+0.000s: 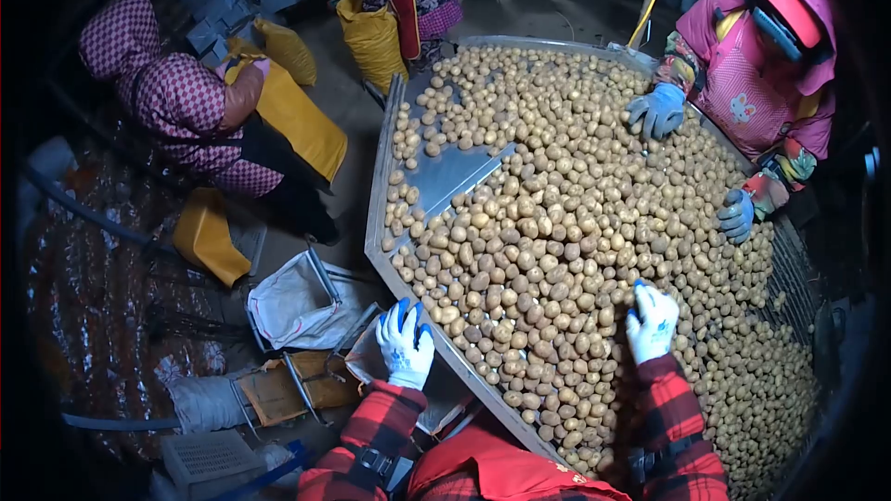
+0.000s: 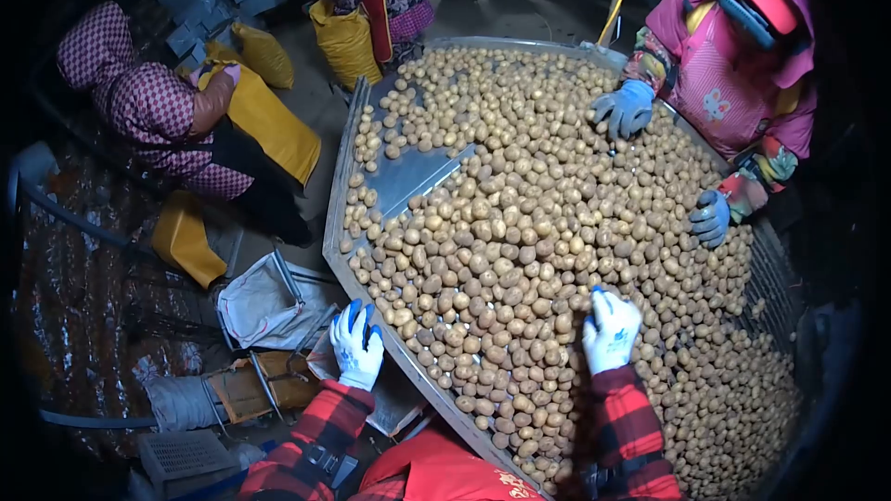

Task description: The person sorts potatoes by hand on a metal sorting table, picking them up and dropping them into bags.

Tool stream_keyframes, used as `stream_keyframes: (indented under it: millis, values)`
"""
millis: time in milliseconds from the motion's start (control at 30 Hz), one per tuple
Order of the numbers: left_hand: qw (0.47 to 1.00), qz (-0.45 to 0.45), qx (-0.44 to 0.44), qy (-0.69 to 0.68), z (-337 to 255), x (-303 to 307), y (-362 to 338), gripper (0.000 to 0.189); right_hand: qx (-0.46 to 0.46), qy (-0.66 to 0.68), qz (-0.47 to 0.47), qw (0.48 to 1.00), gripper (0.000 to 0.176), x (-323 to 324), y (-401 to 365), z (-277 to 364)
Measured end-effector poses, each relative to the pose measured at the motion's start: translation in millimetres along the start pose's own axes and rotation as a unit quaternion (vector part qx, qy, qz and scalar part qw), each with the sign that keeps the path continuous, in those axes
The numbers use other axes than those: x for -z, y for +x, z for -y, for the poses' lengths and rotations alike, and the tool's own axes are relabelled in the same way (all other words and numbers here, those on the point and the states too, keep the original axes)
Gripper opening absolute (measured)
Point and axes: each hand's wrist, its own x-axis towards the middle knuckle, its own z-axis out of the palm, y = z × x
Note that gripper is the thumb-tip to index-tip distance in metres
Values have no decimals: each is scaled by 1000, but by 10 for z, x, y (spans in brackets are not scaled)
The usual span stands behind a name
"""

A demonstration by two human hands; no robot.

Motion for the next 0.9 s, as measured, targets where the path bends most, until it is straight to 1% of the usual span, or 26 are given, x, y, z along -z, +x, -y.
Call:
stream_keyframes:
  millis: [33, 67, 100, 133, 167, 200, 233, 267, 333, 367, 467, 533, 600, 633, 667, 733, 800, 833, 900]
  values:
    - [1000, 5, -12, 12, -9, -36, 154, 49, 16, 8, -4, 1000, 57, 47, 41, 193]
    - [999, 7, -24, 27, -7, -65, 316, 49, 17, 4, 30, 999, 60, -33, 53, 279]
    - [999, 12, -25, 44, 43, -193, 439, 48, 30, -2, 39, 999, 61, -34, 146, 434]
    - [999, 19, -12, 38, 73, -279, 546, 49, 51, -1, 38, 998, 63, -40, 312, 601]
    - [997, 28, 0, 66, 155, -450, 601, 50, 62, 6, 45, 997, 64, -125, 441, 691]
    - [995, 6, -12, 99, 147, -531, 650, 49, 73, 10, 56, 996, 66, -265, 526, 738]
    - [995, 41, 4, 95, 113, -513, 684, 48, 43, 28, 92, 994, 69, -437, 571, 764]
    - [994, 36, 16, 102, 89, -534, 696, 46, 27, -10, 125, 992, 72, -711, 590, 708]
    - [995, 37, 20, 90, 37, -491, 716, 42, -10, -35, 164, 986, 76, -827, 776, 709]
    - [995, 39, 22, 90, 7, -467, 712, 42, -29, -66, 217, 974, 79, -740, 922, 778]
    - [996, 29, 19, 85, -10, -460, 710, 39, -34, -133, 185, 973, 78, -883, 1252, 748]
    - [994, 39, 33, 95, -13, -477, 706, 39, -86, -91, 178, 976, 76, -953, 1541, 753]
    - [994, 43, 55, 87, -64, -469, 752, 41, -96, -107, 179, 973, 76, -1115, 1835, 622]
    - [992, 44, 71, 92, -100, -459, 785, 42, -117, -108, 188, 969, 77, -1124, 1994, 571]
    - [990, 46, 88, 96, -135, -462, 795, 43, -134, -130, 189, 964, 79, -1192, 2140, 472]
    - [988, 38, 86, 119, -139, -507, 789, 43, -117, -144, 165, 969, 81, -1385, 2329, 175]
    - [990, 38, 86, 109, -171, -481, 805, 43, -137, -139, 193, 962, 82, -1281, 2595, 137]
    - [989, 49, 89, 112, -181, -461, 814, 44, -137, -146, 184, 962, 82, -1378, 2673, -64]
    - [988, 65, 91, 110, -186, -417, 829, 47, -153, -141, 175, 962, 80, -1286, 2754, -339]
